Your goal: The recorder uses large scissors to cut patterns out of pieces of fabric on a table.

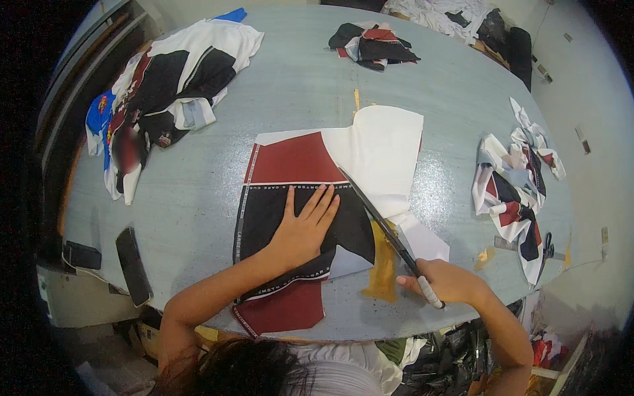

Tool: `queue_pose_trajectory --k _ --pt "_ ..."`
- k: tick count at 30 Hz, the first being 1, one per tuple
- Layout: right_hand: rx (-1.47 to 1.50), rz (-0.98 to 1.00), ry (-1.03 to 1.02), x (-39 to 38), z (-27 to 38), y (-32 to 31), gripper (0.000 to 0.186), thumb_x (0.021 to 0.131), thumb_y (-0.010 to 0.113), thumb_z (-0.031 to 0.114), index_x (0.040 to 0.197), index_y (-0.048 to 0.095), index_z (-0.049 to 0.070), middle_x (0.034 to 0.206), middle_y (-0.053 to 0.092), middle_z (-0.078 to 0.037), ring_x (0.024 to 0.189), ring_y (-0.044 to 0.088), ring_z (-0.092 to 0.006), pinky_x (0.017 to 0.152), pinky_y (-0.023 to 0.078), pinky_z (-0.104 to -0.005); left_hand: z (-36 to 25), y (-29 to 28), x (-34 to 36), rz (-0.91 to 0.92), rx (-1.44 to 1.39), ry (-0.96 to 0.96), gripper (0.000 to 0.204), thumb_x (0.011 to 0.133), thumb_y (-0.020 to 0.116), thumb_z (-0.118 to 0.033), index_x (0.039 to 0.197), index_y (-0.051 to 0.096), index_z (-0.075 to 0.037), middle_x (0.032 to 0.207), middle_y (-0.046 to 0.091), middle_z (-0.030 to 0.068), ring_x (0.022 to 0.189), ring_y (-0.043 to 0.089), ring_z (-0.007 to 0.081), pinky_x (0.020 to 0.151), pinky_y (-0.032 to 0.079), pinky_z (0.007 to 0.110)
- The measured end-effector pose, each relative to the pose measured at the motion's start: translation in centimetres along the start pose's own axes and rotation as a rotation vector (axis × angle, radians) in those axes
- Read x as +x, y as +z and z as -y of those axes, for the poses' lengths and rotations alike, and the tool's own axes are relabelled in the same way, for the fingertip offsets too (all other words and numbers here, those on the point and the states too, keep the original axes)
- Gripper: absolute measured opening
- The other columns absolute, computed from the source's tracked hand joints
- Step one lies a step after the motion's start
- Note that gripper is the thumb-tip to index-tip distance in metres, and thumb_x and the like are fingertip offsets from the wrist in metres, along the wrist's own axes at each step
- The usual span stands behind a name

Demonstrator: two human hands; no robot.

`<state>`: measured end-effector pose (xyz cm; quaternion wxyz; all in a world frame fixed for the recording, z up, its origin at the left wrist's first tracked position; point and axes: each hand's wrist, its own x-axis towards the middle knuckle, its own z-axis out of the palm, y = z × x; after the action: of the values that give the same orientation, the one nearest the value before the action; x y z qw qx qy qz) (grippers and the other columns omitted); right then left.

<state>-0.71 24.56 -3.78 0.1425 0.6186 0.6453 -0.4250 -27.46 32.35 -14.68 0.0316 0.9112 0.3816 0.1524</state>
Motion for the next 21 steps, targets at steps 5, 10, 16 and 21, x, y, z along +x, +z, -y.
queue_pose_trajectory --k 5,10,16,21 --pt "-0.017 -0.045 -0.059 0.6 0.2 0.0 0.051 0.092 0.051 0.046 0.079 0.05 -0.003 0.055 0.057 -0.01 0.051 0.062 -0.0202 0.049 0.048 -0.0326 0.0 0.0 -0.1 0.004 -0.008 0.003 0.087 0.063 0.073 -0.019 0.139 0.033 0.0 0.146 0.029 0.0163 0.139 0.022 0.027 0.105 0.012 0.067" --pt "-0.015 -0.073 -0.088 1.0 -0.5 0.5 0.049 0.093 0.051 0.044 0.078 0.049 -0.002 0.054 0.057 -0.01 0.049 0.061 -0.0195 0.047 0.047 -0.0318 0.1 0.3 -0.2 -0.015 0.019 0.007 0.088 0.063 0.073 -0.02 0.138 0.033 0.0 0.146 0.029 0.0163 0.139 0.022 0.0271 0.105 0.013 0.067" --pt "-0.028 -0.028 -0.024 1.5 0.7 -0.3 0.058 0.091 0.048 0.052 0.077 0.054 -0.004 0.056 0.057 -0.014 0.054 0.062 -0.0255 0.053 0.048 -0.0354 0.0 -0.4 -0.1 0.025 0.001 0.022 0.087 0.063 0.073 -0.022 0.138 0.034 0.001 0.145 0.031 0.0163 0.139 0.023 0.0275 0.105 0.013 0.067" --pt "0.016 -0.04 0.029 2.3 2.2 -0.6 0.068 0.089 0.045 0.06 0.075 0.057 -0.005 0.055 0.058 -0.017 0.055 0.062 -0.0305 0.057 0.049 -0.0387 0.2 0.6 -0.4 -0.075 0.067 0.029 0.088 0.063 0.073 -0.023 0.138 0.034 0.002 0.144 0.032 0.0165 0.139 0.022 0.0276 0.105 0.013 0.067"
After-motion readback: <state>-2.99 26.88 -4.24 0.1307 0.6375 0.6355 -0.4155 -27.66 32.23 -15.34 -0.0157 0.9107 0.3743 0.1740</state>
